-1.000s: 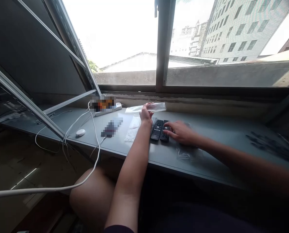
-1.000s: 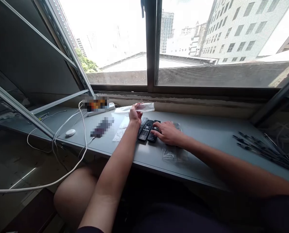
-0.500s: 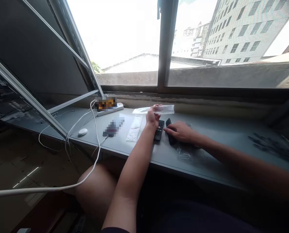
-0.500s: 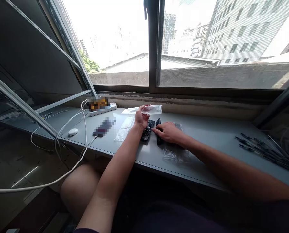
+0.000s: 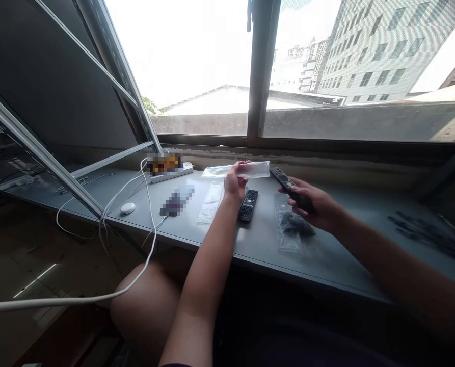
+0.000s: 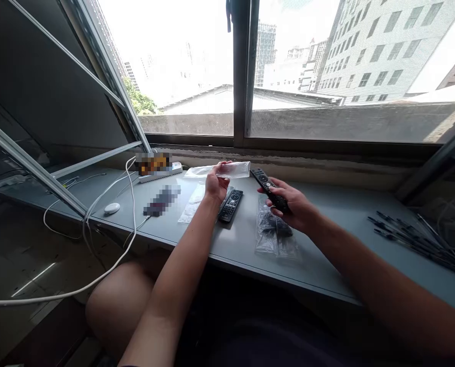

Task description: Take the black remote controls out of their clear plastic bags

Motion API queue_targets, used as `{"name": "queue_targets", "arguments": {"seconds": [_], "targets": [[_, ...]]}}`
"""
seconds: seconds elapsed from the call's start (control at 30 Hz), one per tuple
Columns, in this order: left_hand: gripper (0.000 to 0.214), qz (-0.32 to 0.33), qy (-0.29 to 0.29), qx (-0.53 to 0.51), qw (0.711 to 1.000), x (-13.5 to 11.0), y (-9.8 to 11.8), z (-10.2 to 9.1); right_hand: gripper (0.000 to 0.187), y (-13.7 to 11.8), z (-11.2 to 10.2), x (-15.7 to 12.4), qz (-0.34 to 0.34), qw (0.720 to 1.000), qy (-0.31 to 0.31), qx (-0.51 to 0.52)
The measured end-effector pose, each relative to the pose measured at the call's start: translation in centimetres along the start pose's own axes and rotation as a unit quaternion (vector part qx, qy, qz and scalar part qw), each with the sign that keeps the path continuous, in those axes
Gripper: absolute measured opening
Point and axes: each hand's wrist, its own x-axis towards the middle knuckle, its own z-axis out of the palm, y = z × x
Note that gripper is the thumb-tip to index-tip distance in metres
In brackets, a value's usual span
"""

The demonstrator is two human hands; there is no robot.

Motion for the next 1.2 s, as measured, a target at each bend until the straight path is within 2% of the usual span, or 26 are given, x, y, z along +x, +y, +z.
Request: {"name": "queue_targets", "arguments": {"seconds": [0.07,0.17,0.3,0.5,0.7,0.9,1.1,1.2], "targets": [[0.014,0.0,0.005,0.005,1.0,0.14,-0.14,-0.12,0.024,-0.1,-0.45,-0.09,0.042,0.998,-0.005,0.05],[0.016,-0.008,0.016,0.004,1.0,0.2,-0.09,-0.35,0.039,-0.1,-0.69,-0.14,0.085,0.987,-0.026,0.131],[0.017,-0.018,0.023,-0.007,1.0,0.07,0.0,-0.47,0.036,0.1,-0.23,-0.36,0.109,0.965,-0.048,0.234],[0.017,-0.021,0.024,0.0,0.999,0.15,-0.2,-0.41,0.038,0.33,0.05,-0.55,0.159,0.919,-0.047,0.356],[0.018,-0.02,0.022,0.003,1.0,0.37,-0.32,-0.53,0.036,0.14,-0.15,-0.37,0.186,0.917,-0.027,0.352],[0.018,-0.019,0.018,0.01,1.0,0.29,-0.34,-0.5,0.037,0.31,0.04,-0.52,0.16,0.919,-0.07,0.355],[0.017,-0.027,0.028,0.009,0.999,0.02,-0.15,-0.29,0.042,0.0,-0.12,-0.56,0.173,0.919,-0.034,0.352],[0.017,-0.025,0.029,0.016,0.999,-0.03,-0.16,-0.3,0.045,-0.01,-0.12,-0.55,0.153,0.925,-0.022,0.346]]}}
